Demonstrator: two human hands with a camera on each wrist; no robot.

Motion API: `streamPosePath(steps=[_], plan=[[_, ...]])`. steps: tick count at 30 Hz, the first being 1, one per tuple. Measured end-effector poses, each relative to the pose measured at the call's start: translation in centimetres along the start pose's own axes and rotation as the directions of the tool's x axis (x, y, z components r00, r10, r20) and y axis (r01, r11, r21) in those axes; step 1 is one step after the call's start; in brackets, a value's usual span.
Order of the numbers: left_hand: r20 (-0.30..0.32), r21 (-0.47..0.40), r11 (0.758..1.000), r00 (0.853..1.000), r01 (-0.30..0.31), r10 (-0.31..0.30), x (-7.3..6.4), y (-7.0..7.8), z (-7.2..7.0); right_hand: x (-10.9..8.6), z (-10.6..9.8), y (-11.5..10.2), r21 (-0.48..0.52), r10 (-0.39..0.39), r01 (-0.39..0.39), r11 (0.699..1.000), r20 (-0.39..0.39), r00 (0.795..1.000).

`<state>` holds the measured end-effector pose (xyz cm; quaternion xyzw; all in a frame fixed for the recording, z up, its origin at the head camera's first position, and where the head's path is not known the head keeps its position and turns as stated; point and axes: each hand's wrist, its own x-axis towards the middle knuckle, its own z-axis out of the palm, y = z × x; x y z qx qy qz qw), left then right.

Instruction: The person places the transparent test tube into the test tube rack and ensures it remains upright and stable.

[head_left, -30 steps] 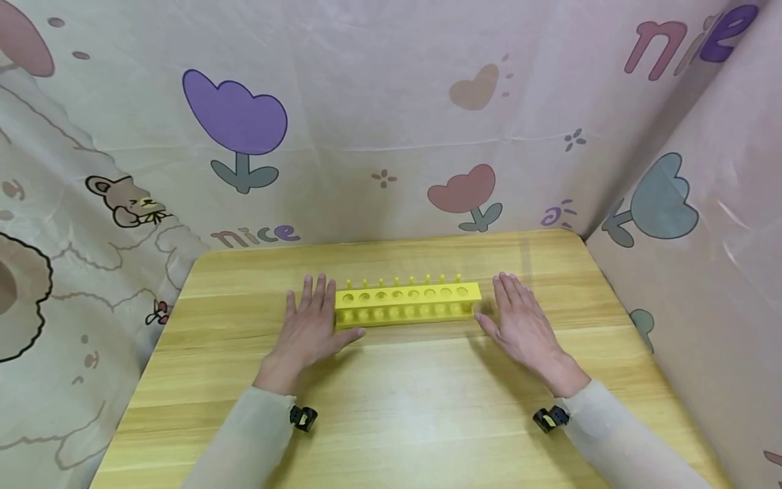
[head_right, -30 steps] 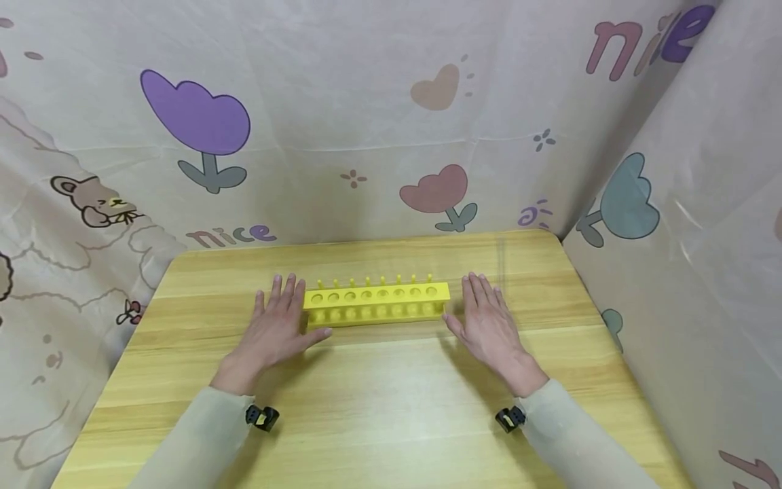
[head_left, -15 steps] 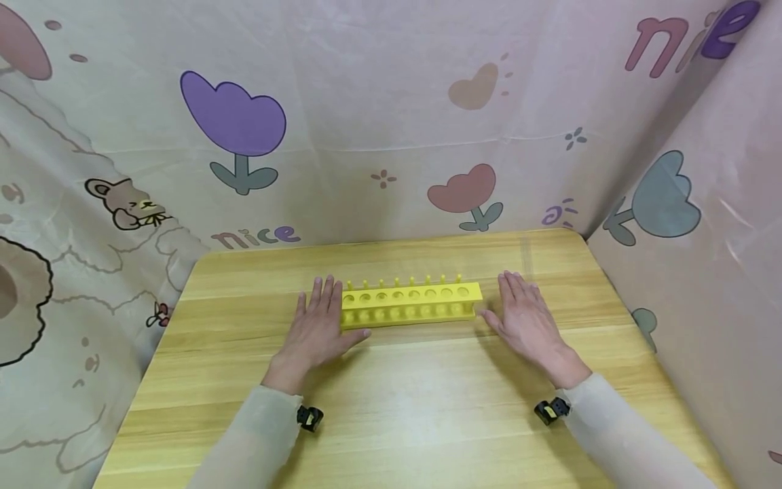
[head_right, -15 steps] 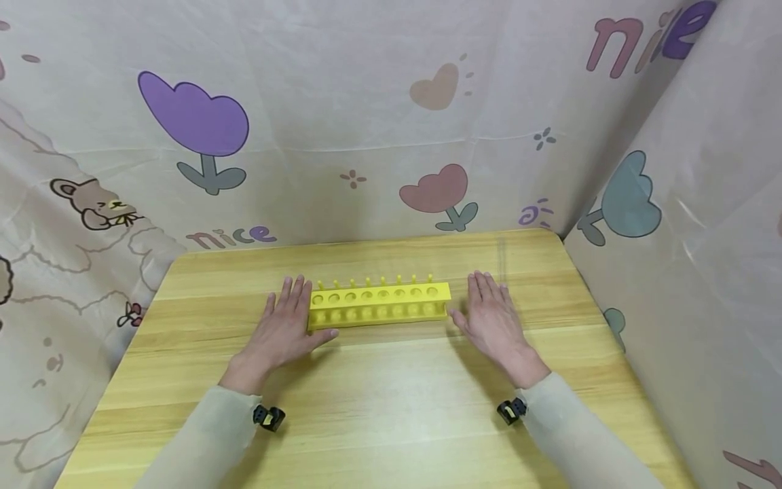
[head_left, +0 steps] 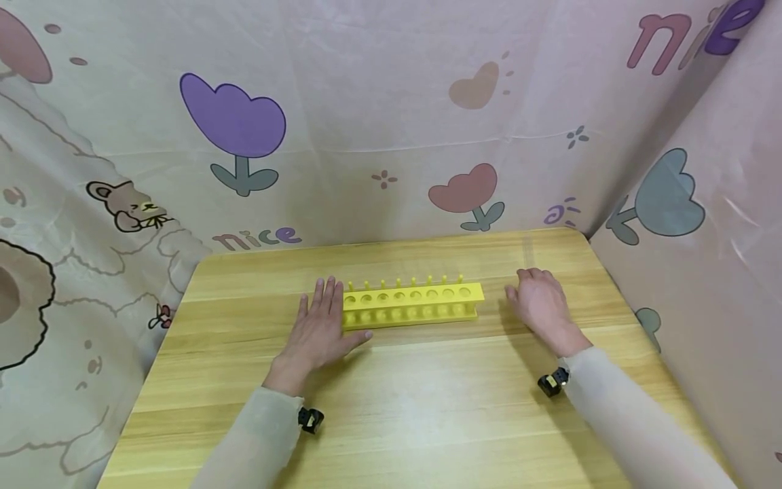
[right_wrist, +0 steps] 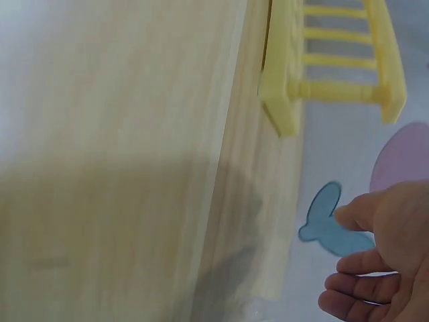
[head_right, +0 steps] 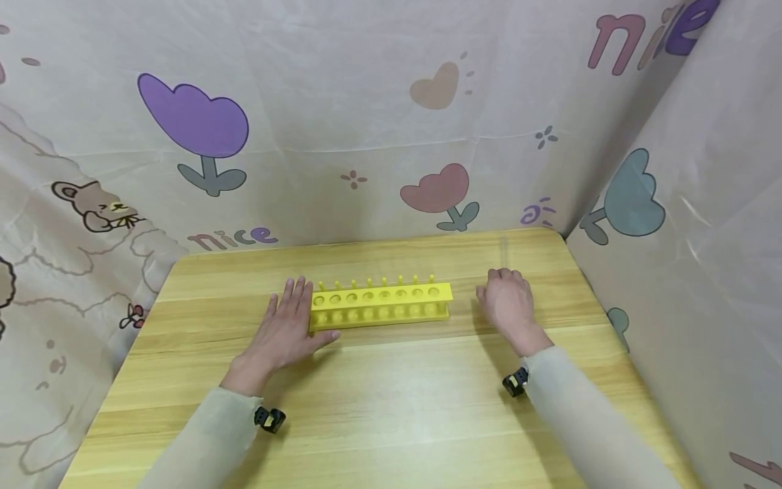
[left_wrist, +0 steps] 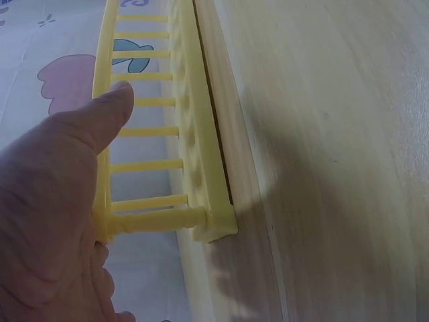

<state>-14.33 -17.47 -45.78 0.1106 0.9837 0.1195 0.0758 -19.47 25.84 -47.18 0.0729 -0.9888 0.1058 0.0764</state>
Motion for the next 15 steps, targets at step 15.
streamPosePath(steps=[15], plan=[[-0.003,0.009,1.0,1.0,-0.006,0.006,-0.3,0.1,-0.2,6.4,-1.0,5.1,0.002,0.191,-0.194,0.981,0.174,0.966]])
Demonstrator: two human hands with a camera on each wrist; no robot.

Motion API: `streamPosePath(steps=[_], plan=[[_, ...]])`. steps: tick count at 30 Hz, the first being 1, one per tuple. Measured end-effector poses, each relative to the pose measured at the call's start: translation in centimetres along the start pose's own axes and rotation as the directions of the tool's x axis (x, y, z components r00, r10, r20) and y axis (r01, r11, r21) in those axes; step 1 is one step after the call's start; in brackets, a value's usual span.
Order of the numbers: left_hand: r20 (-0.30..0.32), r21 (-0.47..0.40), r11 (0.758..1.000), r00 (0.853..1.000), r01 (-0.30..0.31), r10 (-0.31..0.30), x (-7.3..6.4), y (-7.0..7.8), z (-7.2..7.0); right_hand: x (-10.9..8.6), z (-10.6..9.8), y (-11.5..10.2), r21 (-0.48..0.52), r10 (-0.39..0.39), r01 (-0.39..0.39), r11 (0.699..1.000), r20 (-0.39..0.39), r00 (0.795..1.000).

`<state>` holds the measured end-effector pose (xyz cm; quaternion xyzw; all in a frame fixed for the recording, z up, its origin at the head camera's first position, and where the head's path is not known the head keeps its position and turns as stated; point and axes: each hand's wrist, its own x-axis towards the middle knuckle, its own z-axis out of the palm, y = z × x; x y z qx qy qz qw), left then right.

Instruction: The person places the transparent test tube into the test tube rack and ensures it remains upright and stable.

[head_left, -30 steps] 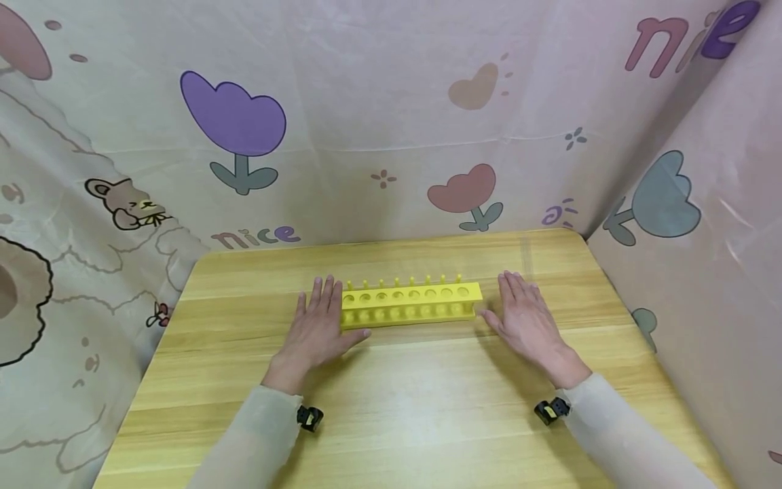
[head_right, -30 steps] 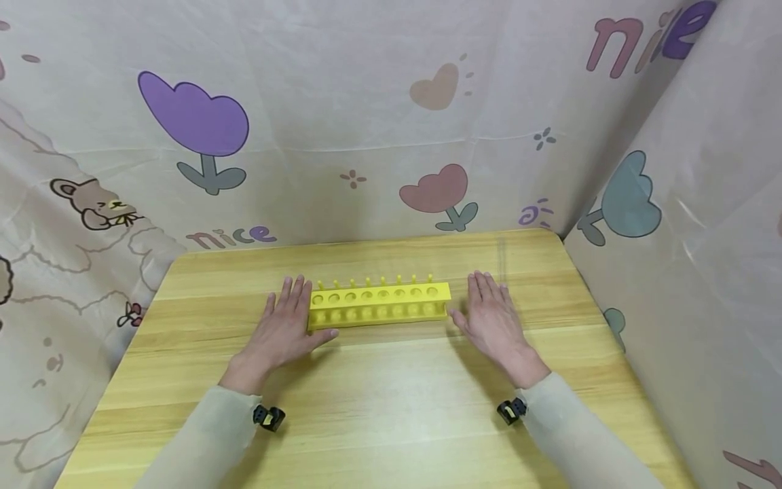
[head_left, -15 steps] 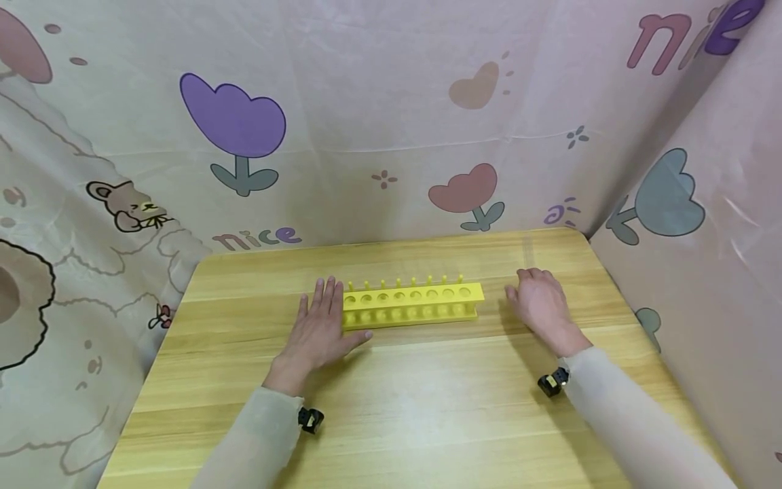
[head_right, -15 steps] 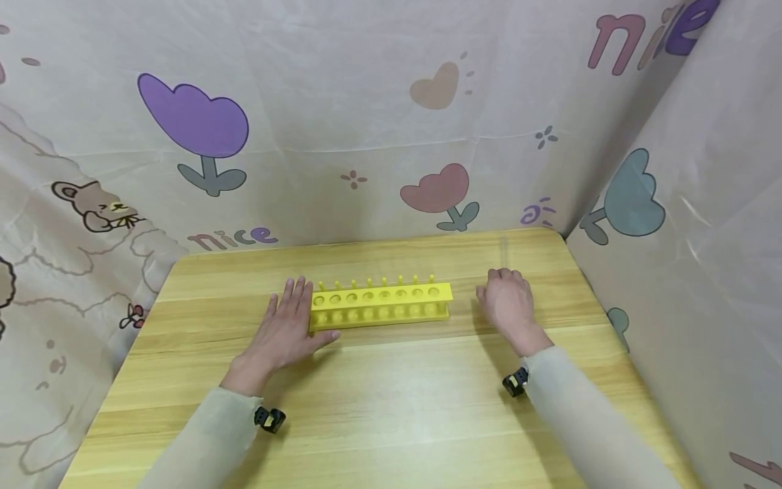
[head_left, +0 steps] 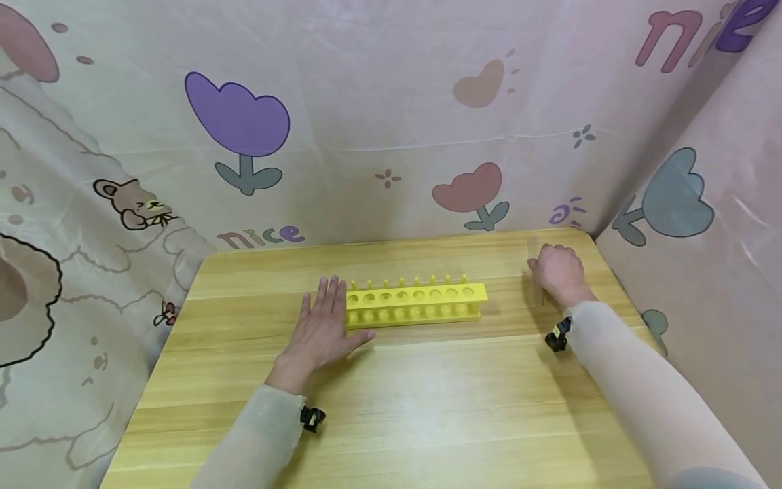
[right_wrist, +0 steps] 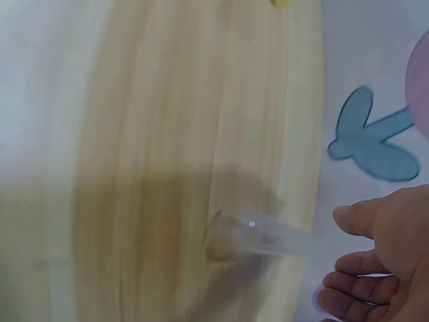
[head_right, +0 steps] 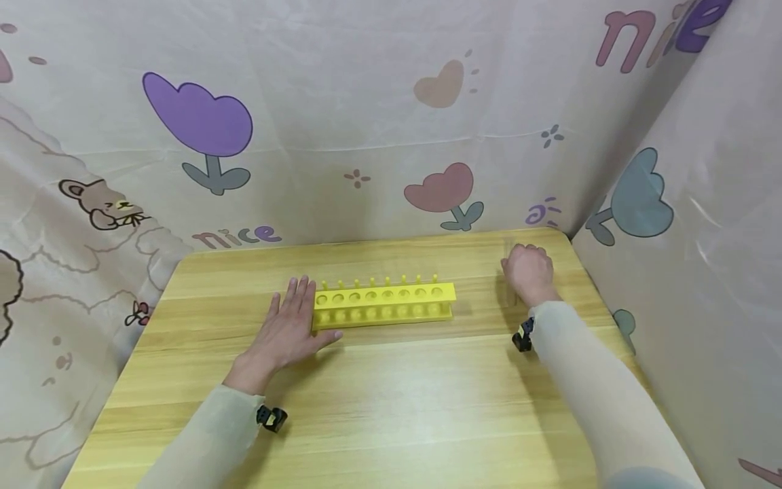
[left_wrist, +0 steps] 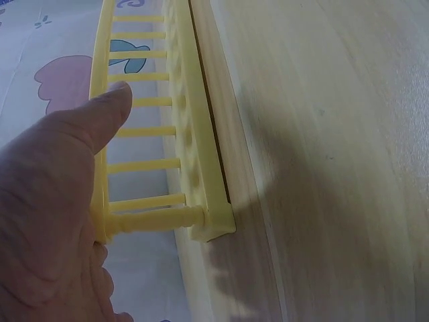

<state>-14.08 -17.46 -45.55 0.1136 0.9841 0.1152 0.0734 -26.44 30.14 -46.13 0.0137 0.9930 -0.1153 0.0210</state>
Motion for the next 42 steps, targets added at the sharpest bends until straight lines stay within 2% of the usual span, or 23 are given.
streamPosePath(steps=[6,11,22,33,38,42], plan=[[0.02,0.003,1.0,1.0,0.0,0.0,0.0,-0.1,-0.1,1.6,0.3,0.7,0.029,0.08,-0.083,0.996,0.09,0.993],[0.026,0.003,1.0,1.0,-0.005,0.005,0.0,0.0,-0.4,2.1,0.6,0.7,0.052,0.101,-0.108,0.993,0.124,0.987],[0.043,0.01,1.0,0.999,-0.012,0.012,0.0,0.0,-0.4,2.4,0.7,0.4,0.075,0.121,-0.137,0.988,0.189,0.974],[0.038,0.016,1.0,0.999,-0.01,0.009,0.0,-0.1,-0.4,2.4,0.5,-0.3,0.039,0.215,-0.232,0.972,0.251,0.944],[0.033,0.013,1.0,0.999,-0.013,0.012,0.0,-0.1,-0.4,2.5,0.6,-0.2,0.034,0.219,-0.236,0.971,0.27,0.938],[0.034,0.013,1.0,0.999,-0.015,0.014,0.0,-0.1,-0.4,2.6,0.6,-0.1,0.018,0.196,-0.21,0.978,0.285,0.938]])
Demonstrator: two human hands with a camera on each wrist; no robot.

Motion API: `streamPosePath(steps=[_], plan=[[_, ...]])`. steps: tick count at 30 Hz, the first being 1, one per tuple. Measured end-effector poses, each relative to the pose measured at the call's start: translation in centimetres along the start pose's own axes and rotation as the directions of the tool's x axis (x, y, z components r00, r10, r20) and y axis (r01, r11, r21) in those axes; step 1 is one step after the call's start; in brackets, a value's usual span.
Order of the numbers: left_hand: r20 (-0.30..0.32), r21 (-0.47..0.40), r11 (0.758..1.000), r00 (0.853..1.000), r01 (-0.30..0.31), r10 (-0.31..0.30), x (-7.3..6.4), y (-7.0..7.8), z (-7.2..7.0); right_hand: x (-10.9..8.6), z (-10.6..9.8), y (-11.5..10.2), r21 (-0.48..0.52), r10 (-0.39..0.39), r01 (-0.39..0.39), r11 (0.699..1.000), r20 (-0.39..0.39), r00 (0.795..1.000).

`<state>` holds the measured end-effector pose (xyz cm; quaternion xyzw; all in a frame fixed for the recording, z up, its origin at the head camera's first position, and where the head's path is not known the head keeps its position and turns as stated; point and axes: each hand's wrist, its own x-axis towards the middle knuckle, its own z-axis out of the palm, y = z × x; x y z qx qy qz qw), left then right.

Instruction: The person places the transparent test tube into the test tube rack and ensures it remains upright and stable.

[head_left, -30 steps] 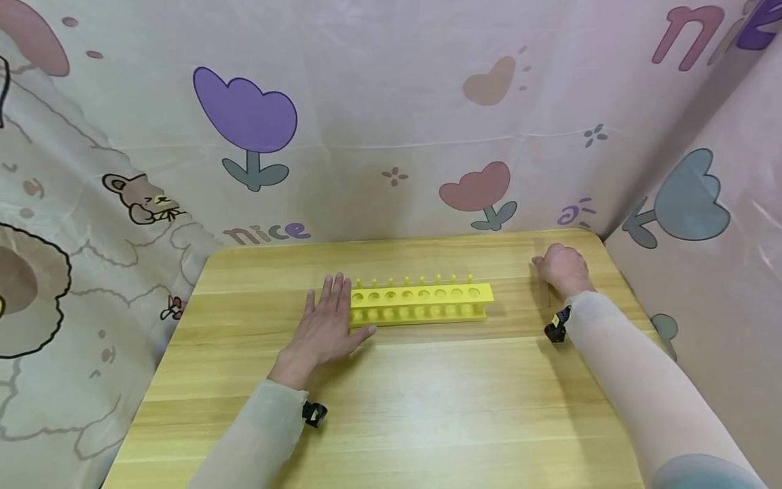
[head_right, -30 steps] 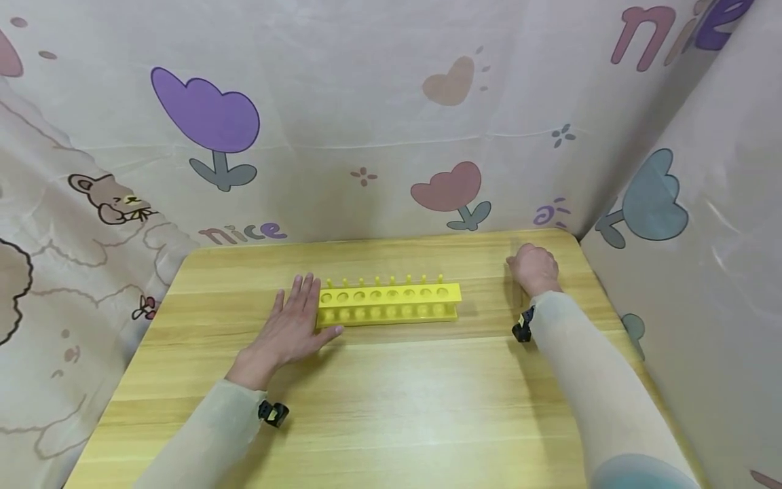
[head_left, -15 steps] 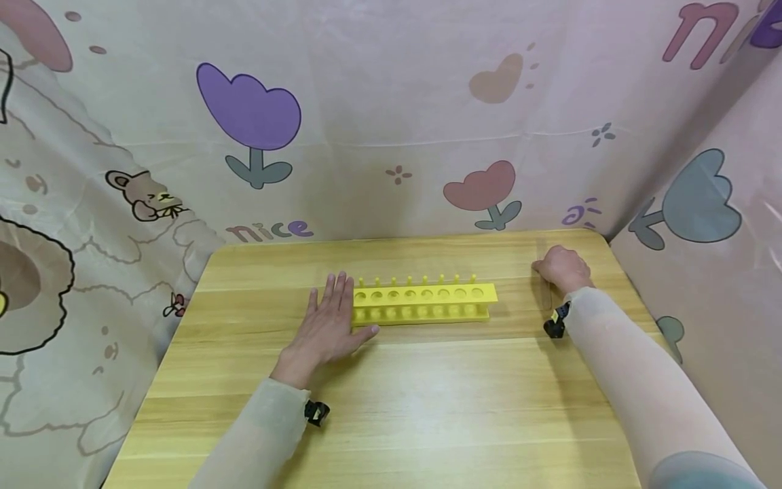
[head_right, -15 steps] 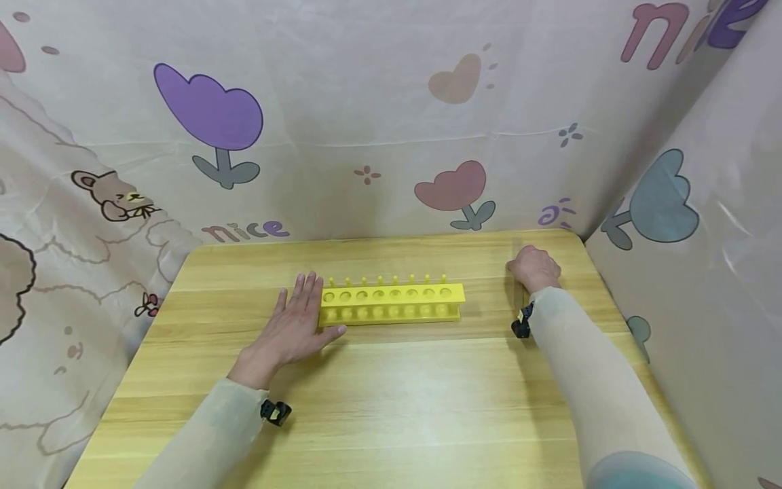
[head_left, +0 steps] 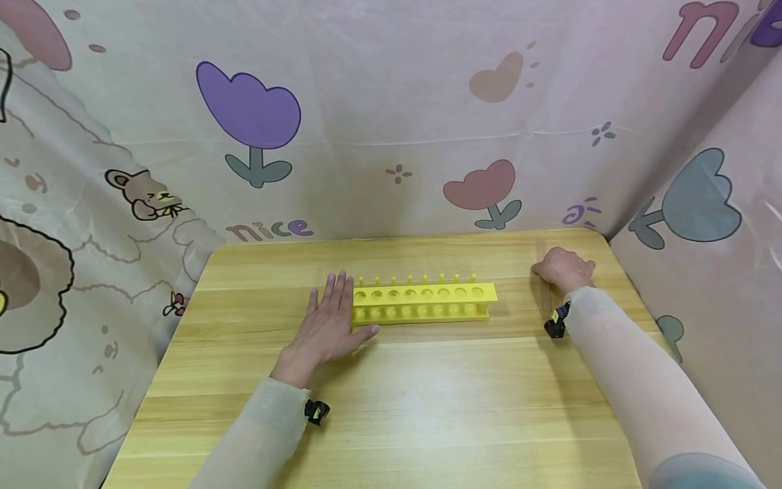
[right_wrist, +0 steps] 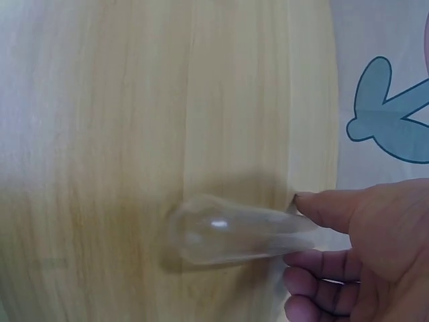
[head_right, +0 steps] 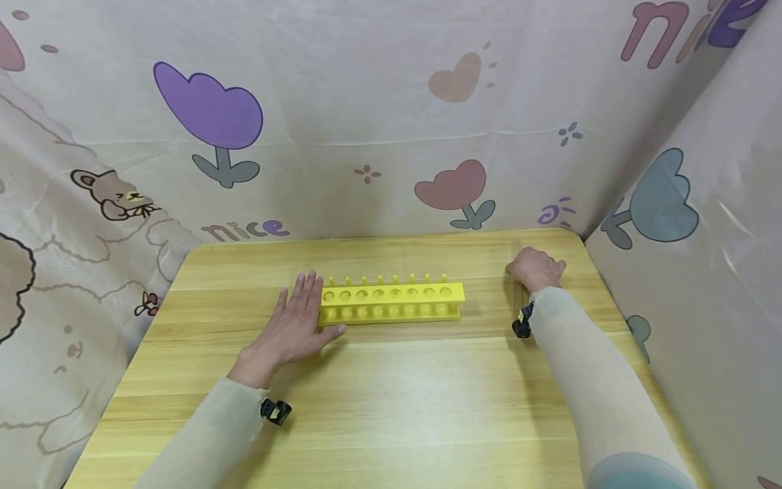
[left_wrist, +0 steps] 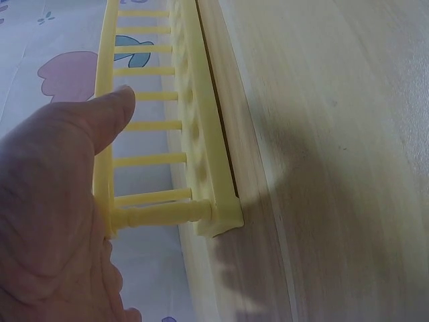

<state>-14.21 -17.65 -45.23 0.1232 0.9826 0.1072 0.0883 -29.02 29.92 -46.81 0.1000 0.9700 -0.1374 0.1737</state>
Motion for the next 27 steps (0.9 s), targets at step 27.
streamPosePath(steps=[27], plan=[[0.014,-0.041,0.999,1.0,0.009,-0.009,-0.1,-0.1,0.0,-4.7,-0.5,-1.0,0.148,-0.201,0.287,0.946,-0.427,0.882]])
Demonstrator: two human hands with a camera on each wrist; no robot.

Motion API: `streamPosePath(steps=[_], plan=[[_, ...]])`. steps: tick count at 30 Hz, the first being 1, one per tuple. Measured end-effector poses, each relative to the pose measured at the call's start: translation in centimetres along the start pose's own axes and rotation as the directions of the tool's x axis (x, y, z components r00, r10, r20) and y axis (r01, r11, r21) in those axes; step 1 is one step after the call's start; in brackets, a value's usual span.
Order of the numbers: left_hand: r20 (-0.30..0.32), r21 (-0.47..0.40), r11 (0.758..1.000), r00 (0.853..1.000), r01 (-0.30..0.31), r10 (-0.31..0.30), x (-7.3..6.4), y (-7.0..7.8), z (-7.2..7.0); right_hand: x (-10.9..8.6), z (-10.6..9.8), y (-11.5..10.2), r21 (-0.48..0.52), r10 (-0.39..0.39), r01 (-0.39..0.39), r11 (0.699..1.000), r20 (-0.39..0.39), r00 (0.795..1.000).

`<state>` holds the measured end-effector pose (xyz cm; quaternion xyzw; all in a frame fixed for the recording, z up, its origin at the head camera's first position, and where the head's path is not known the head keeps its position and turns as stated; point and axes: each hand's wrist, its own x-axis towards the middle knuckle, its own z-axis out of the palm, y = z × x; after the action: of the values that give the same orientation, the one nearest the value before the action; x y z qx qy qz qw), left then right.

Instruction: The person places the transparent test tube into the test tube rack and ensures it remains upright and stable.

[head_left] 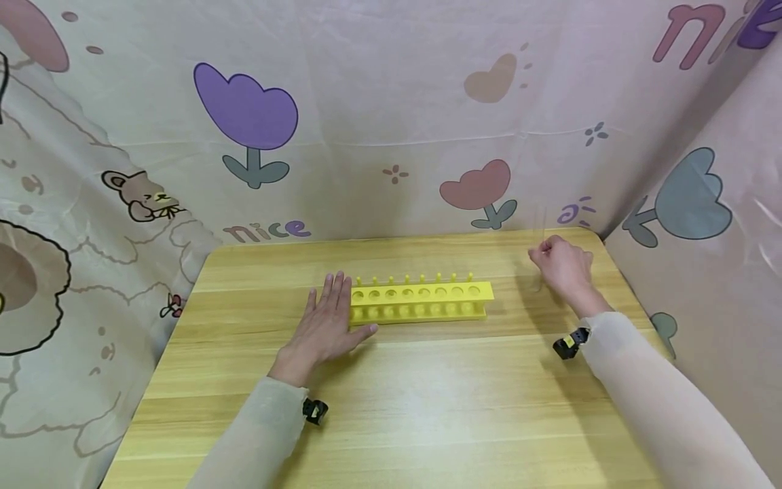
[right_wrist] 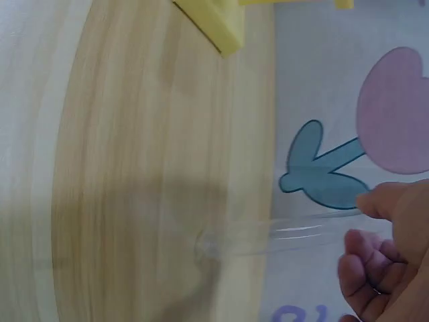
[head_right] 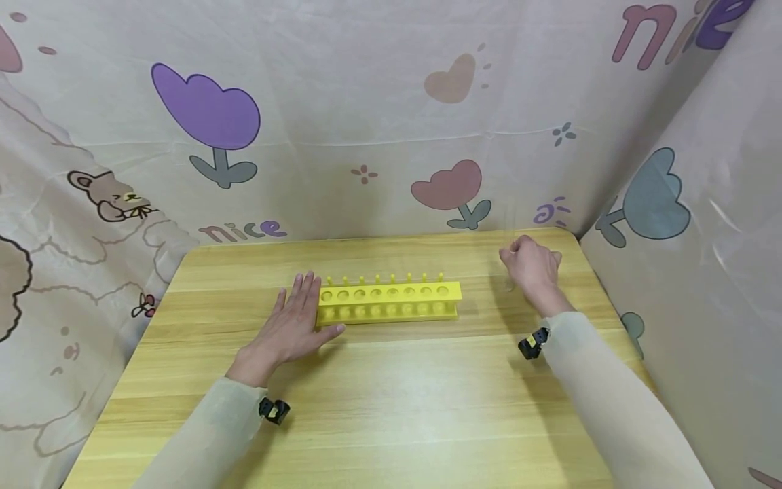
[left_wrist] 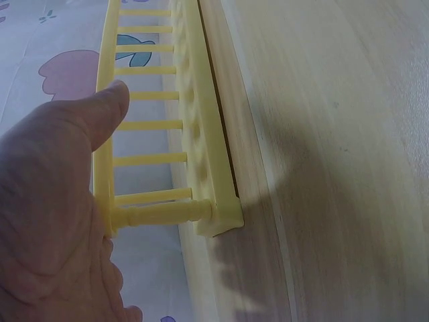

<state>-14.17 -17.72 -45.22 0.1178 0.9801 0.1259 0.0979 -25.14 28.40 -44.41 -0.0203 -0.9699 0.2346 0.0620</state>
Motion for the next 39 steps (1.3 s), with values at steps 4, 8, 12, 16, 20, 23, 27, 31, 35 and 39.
streamPosePath(steps=[4,8,12,16,20,23,27,31,35,39], plan=[[0.001,-0.002,1.0,1.0,0.0,0.0,0.1,0.0,0.1,-0.9,-0.6,0.3,-0.08,-0.085,0.086,0.993,0.016,0.996],[0.002,-0.005,1.0,1.0,-0.003,0.003,0.1,0.0,0.1,-1.9,-1.0,0.8,-0.152,-0.183,0.184,0.971,0.021,0.983],[0.004,-0.012,1.0,1.0,-0.001,0.001,0.1,0.0,0.0,-2.8,-1.1,1.0,-0.191,-0.264,0.263,0.946,0.018,0.964],[0.003,-0.007,1.0,1.0,-0.001,0.001,0.0,0.1,-0.1,-3.5,-1.1,0.7,-0.188,-0.309,0.305,0.934,0.007,0.951],[-0.001,-0.002,1.0,1.0,-0.005,0.005,0.1,0.2,-0.2,-4.2,-1.2,-0.1,-0.165,-0.327,0.323,0.932,0.006,0.945],[-0.001,0.001,1.0,1.0,-0.003,0.003,0.1,0.1,-0.2,-4.6,-1.2,-0.9,-0.154,-0.357,0.352,0.923,-0.004,0.934],[-0.003,-0.003,1.0,1.0,0.0,0.0,0.1,0.1,-0.2,-5.1,-1.3,-2.1,-0.145,-0.42,0.41,0.9,-0.042,0.907],[-0.006,-0.005,1.0,1.0,0.0,-0.001,0.1,0.1,-0.2,-5.3,-1.7,-3.5,-0.126,-0.471,0.459,0.88,-0.101,0.876],[-0.006,-0.007,1.0,1.0,0.001,-0.001,0.1,0.1,-0.3,-5.3,-2.3,-5.3,-0.099,-0.494,0.485,0.869,-0.137,0.859],[0.005,-0.005,1.0,1.0,-0.002,0.002,0.1,0.0,-0.2,-5.4,-2.6,-7.0,-0.087,-0.526,0.518,0.851,-0.156,0.836]])
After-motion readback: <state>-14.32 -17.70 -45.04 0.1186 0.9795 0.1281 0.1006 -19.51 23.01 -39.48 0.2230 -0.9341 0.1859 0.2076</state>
